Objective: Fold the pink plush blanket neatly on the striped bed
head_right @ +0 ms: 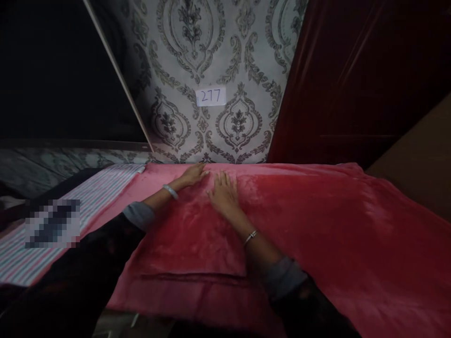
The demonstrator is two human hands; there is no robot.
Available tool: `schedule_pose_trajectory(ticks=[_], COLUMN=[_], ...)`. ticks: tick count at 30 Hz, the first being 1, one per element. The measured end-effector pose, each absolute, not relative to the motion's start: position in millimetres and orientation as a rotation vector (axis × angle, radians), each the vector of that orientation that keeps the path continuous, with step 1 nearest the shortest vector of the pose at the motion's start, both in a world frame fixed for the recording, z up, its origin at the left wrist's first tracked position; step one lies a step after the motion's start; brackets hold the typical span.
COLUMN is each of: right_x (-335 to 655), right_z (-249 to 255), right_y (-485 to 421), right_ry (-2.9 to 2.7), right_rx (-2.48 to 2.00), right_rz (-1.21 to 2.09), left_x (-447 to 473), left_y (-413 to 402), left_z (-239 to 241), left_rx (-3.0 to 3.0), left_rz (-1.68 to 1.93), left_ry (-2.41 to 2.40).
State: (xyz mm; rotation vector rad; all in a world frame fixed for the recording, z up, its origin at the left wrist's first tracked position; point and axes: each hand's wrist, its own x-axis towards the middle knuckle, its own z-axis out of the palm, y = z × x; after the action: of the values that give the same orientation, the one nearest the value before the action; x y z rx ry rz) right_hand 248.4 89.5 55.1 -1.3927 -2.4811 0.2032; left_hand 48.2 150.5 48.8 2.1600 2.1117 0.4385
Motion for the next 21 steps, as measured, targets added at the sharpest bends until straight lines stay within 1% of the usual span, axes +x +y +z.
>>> schedule_pose_trajectory(ticks=[5, 9, 16, 21], right_x=[242, 247, 249, 241], right_z=[4, -19, -14, 14], right_y=[110, 115, 114, 126], right_ry=[-2.524, -2.548, -2.575, -2.622], right_rx=[-1.543, -1.561, -1.583, -1.62], right_rz=[0.126, 0.095, 0.137, 0.305], left_x=[40, 43, 41, 43], left_y=[92, 84, 87, 84], left_z=[8, -9, -10, -10], left_rx=[2.241, 2.295, 2.349, 2.368], left_rz=[0.049, 0.029, 0.093, 0.116], left_ry=[2.305, 2.301, 2.308, 2.314])
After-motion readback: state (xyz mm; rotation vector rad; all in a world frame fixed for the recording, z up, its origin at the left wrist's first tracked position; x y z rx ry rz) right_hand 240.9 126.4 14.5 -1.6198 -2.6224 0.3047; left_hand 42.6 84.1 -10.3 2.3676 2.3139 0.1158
